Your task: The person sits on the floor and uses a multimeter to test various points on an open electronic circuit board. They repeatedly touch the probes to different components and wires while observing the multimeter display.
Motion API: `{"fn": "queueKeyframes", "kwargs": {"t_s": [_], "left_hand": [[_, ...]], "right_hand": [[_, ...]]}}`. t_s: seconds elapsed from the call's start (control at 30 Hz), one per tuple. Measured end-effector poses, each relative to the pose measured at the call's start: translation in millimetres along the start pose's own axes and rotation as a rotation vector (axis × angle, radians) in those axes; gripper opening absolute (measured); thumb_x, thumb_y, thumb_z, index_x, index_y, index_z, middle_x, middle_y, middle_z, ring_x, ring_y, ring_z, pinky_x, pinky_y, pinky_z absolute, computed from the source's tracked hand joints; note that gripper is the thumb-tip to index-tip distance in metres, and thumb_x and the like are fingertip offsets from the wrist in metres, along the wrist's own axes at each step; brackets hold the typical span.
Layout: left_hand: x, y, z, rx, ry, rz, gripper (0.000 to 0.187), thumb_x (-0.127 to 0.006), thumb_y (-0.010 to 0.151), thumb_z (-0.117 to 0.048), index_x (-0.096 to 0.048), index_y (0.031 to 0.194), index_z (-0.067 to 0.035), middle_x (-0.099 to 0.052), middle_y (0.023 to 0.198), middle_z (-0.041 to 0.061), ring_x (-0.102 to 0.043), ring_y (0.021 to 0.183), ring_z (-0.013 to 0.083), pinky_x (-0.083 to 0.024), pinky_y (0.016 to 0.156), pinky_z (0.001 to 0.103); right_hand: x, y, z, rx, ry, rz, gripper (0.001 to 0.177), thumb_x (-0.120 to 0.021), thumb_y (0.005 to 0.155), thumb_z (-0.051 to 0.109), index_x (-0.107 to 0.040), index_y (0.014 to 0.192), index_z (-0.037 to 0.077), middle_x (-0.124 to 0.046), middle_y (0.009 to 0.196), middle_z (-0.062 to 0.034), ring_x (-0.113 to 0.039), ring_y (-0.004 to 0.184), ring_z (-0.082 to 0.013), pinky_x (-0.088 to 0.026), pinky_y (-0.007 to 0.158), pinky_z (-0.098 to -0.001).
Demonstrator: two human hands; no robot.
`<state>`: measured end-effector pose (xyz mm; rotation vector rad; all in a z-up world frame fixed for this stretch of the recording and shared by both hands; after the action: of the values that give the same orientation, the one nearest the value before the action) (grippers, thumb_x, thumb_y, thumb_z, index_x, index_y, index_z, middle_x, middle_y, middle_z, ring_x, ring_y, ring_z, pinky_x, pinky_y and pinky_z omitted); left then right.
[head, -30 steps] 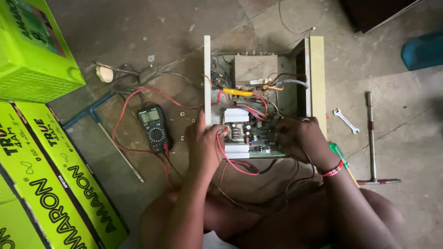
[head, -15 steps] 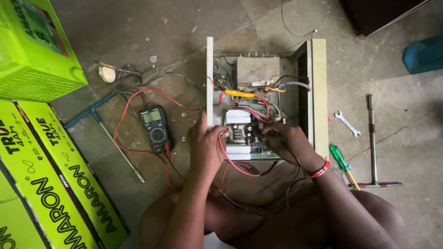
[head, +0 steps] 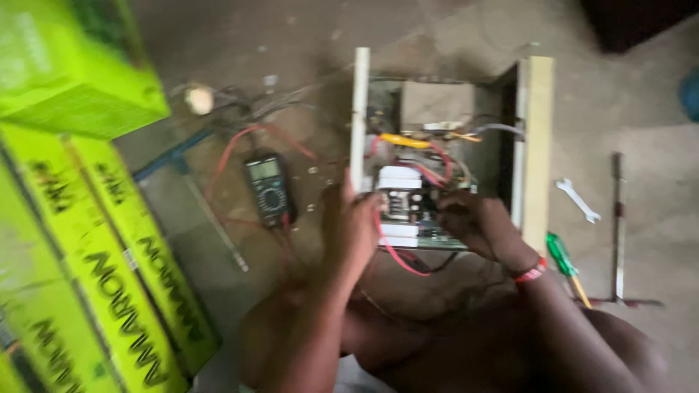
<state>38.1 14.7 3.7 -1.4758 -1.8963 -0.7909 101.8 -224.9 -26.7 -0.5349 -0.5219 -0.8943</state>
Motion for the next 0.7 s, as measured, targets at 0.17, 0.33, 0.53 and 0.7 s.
{"fn": "queueKeyframes", "kwargs": {"t_s": [0.17,0.33,0.53,0.7], "left_hand": [[5,0,-6,0.007,0.062,-0.016,0.016,-0.076,0.077,-0.014,-0.079,0.093,-0.014,-0.05,0.143,0.017,-0.053,0.11,0.0412,-0.047,0.092,0.052],[10,-3,1,-0.018,0.015,-0.064,0.012,-0.074,0.081,-0.015,-0.079,0.091,-0.013,-0.051,0.145,0.017,-0.054,0.109,0.0404,-0.047,0.093,0.051],[-4,-1,9,-0.077,-0.027,-0.028,0.012,-0.074,0.086,-0.014,-0.078,0.096,-0.009,-0.055,0.137,0.013,-0.057,0.11,0.0381,-0.045,0.097,0.047],[-1,-2,7,-0.105,0.006,-0.03,0.015,-0.077,0.081,-0.011,-0.078,0.095,-0.009,-0.052,0.138,0.017,-0.055,0.108,0.0402,-0.043,0.096,0.049]], "right_hand": [[-2,0,3,0.052,0.026,-0.01,0.023,-0.079,0.082,0.013,-0.074,0.103,0.008,-0.077,0.094,-0.0142,-0.075,0.083,-0.0229,-0.058,0.072,-0.0354],[15,-2,21,0.147,-0.162,0.03,0.018,-0.078,0.082,0.013,-0.074,0.099,0.009,-0.077,0.099,-0.0132,-0.076,0.08,-0.0249,-0.058,0.068,-0.0348],[63,-19,39,-0.016,-0.194,-0.086,0.022,-0.074,0.089,0.01,-0.075,0.111,0.007,-0.076,0.095,-0.0135,-0.07,0.069,-0.0254,-0.055,0.065,-0.0363],[79,-34,41,-0.297,-0.121,0.011,0.026,-0.075,0.089,0.012,-0.075,0.115,0.008,-0.077,0.089,-0.0114,-0.07,0.064,-0.0231,-0.055,0.061,-0.0357]]}}
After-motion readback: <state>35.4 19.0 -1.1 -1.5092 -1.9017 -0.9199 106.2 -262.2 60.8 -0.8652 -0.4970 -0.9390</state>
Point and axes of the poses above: each hand's wrist, its own y-axis towards the middle knuckle, its own x-axis out of the back of the hand, z = x × y, the point moved 4 cm from there along y, towards the middle knuckle
